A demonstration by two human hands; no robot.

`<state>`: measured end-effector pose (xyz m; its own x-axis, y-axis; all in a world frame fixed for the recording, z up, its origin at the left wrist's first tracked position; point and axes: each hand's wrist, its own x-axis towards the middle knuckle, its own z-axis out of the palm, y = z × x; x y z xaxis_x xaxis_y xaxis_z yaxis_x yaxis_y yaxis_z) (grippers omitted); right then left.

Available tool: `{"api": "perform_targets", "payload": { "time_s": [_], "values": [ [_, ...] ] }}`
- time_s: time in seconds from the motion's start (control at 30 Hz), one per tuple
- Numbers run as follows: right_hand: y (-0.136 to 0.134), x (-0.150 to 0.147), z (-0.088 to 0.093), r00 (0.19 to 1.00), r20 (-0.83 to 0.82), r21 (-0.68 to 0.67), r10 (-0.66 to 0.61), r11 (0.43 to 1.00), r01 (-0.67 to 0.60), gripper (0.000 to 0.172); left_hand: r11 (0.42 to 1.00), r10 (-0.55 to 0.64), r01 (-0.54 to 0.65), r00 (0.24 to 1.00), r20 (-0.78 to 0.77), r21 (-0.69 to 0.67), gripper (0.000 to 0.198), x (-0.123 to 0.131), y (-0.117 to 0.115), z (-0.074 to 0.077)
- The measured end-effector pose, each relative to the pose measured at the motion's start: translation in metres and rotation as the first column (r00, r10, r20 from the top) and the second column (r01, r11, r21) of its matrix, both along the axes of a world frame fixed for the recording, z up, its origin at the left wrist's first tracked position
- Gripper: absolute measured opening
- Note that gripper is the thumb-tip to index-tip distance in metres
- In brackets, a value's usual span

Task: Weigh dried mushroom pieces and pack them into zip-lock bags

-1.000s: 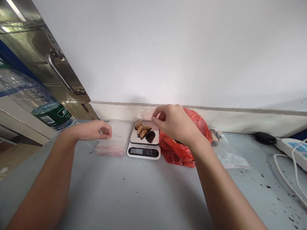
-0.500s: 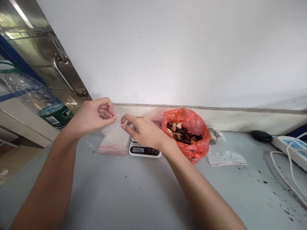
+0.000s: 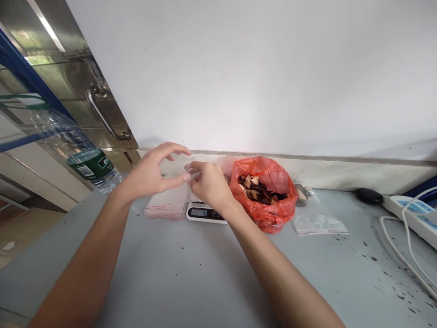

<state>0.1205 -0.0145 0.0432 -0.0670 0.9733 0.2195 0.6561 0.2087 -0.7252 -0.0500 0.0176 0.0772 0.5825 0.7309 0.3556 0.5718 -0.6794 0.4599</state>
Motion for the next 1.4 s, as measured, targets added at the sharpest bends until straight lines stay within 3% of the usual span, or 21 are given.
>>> {"api": "perform_targets", "payload": {
  "time_s": [0.1, 0.17, 0.27, 0.37, 0.4, 0.47, 0.57, 0.67, 0.83, 1.03, 1.27, 1.4],
  "values": [
    [0.001, 0.003, 0.000, 0.997, -0.075, 0.061, 0.017, 0.998, -0.012, 0.031, 0.981, -0.127, 0.109, 0.987, -0.102, -0.161, 0.108, -0.003, 0.004, -0.007],
    [0.001, 0.006, -0.001, 0.993, -0.098, 0.077, 0.067, 0.995, -0.060, 0.034, 0.968, -0.146, 0.112, 0.979, -0.142, -0.225, 0.125, -0.004, 0.007, -0.012],
    [0.000, 0.008, -0.001, 0.986, -0.085, 0.032, 0.140, 0.990, -0.138, 0.043, 0.976, -0.118, 0.088, 0.983, -0.144, -0.200, 0.111, -0.004, 0.010, -0.015],
    [0.000, 0.011, 0.002, 0.988, -0.080, -0.007, 0.134, 0.991, -0.135, 0.015, 0.986, -0.078, 0.052, 0.984, -0.158, -0.160, 0.090, -0.005, 0.011, -0.013],
    [0.000, 0.013, 0.005, 0.990, -0.085, -0.019, 0.113, 0.993, -0.115, 0.009, 0.988, -0.054, 0.028, 0.985, -0.164, -0.153, 0.087, -0.007, 0.011, -0.012],
    [0.003, 0.020, 0.011, 0.998, -0.054, -0.073, 0.031, 0.997, -0.034, 0.017, 0.989, 0.014, -0.042, 0.982, -0.190, -0.145, 0.084, -0.014, 0.013, -0.008],
    [0.011, 0.029, 0.019, 0.992, 0.117, -0.266, -0.039, 0.962, 0.069, 0.014, 0.971, 0.104, -0.160, 0.952, -0.289, -0.179, 0.085, -0.029, 0.018, -0.005],
    [0.021, 0.031, 0.020, 0.947, 0.310, -0.453, 0.087, 0.889, 0.067, 0.030, 0.942, 0.127, -0.233, 0.914, -0.384, -0.241, 0.090, -0.037, 0.023, -0.007],
    [0.030, 0.015, 0.009, 0.872, 0.483, -0.431, 0.078, 0.888, 0.160, 0.054, 0.934, 0.074, -0.212, 0.902, -0.425, -0.287, 0.094, -0.032, 0.029, -0.013],
    [0.029, 0.016, -0.001, 0.924, 0.371, -0.492, 0.092, 0.863, 0.112, 0.023, 0.935, -0.003, -0.143, 0.911, -0.411, -0.325, 0.091, -0.024, 0.030, -0.018],
    [0.026, 0.041, -0.004, 0.968, 0.243, -0.448, 0.066, 0.893, 0.052, 0.019, 0.924, -0.100, -0.083, 0.890, -0.444, -0.374, 0.085, -0.010, 0.027, -0.024],
    [0.022, 0.049, 0.000, 0.983, 0.110, -0.363, 0.145, 0.927, -0.096, 0.020, 0.922, -0.123, -0.066, 0.885, -0.449, -0.382, 0.076, -0.001, 0.025, -0.027]
  ]
}}
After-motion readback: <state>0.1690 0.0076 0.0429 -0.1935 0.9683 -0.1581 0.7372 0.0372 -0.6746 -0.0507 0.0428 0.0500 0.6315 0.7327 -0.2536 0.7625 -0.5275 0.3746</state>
